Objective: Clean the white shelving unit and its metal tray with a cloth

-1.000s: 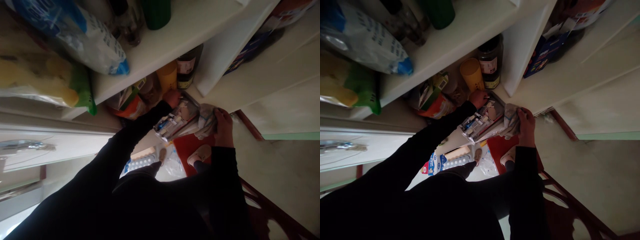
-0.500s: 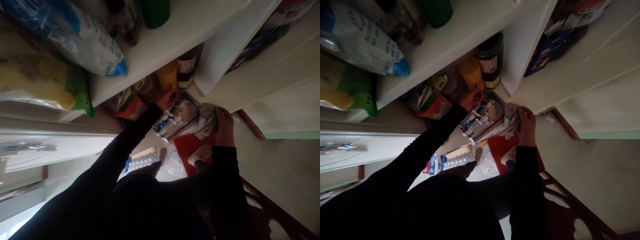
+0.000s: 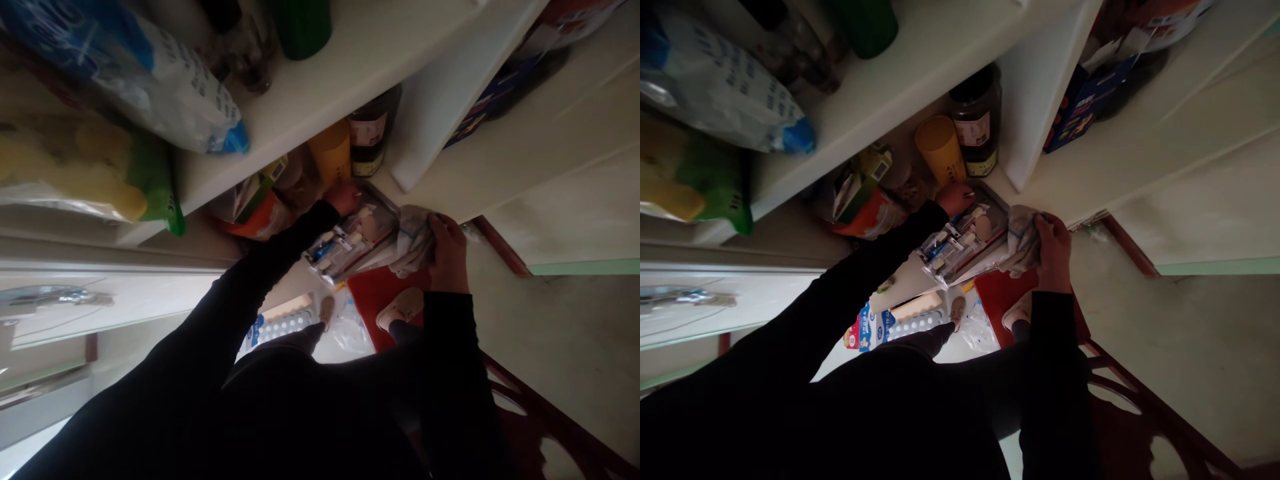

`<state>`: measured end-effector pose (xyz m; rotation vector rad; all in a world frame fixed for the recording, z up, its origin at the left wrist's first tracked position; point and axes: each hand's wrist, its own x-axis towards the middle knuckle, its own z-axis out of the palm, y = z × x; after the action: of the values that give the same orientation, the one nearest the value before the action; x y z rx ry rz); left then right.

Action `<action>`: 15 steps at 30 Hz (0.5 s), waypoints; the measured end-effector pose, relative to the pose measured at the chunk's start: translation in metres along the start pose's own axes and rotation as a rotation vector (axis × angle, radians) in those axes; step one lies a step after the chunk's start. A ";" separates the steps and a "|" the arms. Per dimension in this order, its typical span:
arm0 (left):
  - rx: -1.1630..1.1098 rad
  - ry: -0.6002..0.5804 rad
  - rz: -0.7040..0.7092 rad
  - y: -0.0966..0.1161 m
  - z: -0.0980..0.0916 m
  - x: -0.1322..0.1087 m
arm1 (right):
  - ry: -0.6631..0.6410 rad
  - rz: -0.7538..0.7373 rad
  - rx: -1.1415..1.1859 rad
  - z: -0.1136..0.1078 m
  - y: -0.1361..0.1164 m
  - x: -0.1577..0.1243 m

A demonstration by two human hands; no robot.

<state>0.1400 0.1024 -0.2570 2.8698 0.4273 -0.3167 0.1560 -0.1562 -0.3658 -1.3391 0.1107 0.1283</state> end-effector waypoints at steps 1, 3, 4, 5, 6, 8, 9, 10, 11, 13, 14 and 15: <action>0.002 0.009 0.011 -0.002 0.000 0.001 | 0.008 0.007 0.008 0.000 -0.001 0.000; 0.004 0.060 0.023 -0.005 -0.001 0.003 | 0.025 0.021 0.013 0.001 -0.003 -0.001; 0.006 0.086 0.026 -0.006 -0.001 0.003 | 0.030 0.026 0.012 0.002 -0.004 -0.001; 0.008 0.101 0.033 -0.007 -0.001 0.004 | 0.031 0.026 0.010 0.002 -0.005 -0.001; 0.011 0.104 0.043 -0.006 -0.001 0.004 | 0.029 0.022 0.007 0.002 -0.005 -0.001; 0.022 0.084 0.061 -0.003 -0.002 0.003 | 0.011 0.008 -0.003 0.002 -0.004 0.000; 0.033 0.070 0.062 0.000 -0.002 0.003 | -0.003 0.001 -0.011 0.001 -0.004 0.000; 0.047 0.057 0.058 0.002 -0.003 0.002 | -0.013 -0.006 -0.019 0.001 -0.003 0.000; 0.062 0.047 0.052 0.005 -0.004 0.001 | -0.021 -0.011 -0.024 0.000 -0.002 0.001; 0.089 0.028 0.044 0.008 -0.005 0.000 | -0.024 -0.016 -0.025 0.000 0.000 0.001; 0.093 0.018 0.042 0.009 -0.005 0.000 | -0.017 -0.017 -0.022 -0.001 0.001 0.001; 0.087 0.012 0.041 0.010 -0.006 0.001 | -0.009 -0.015 -0.019 -0.001 0.001 0.001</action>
<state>0.1445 0.0950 -0.2500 2.9618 0.3656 -0.3183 0.1569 -0.1564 -0.3676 -1.3581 0.0920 0.1227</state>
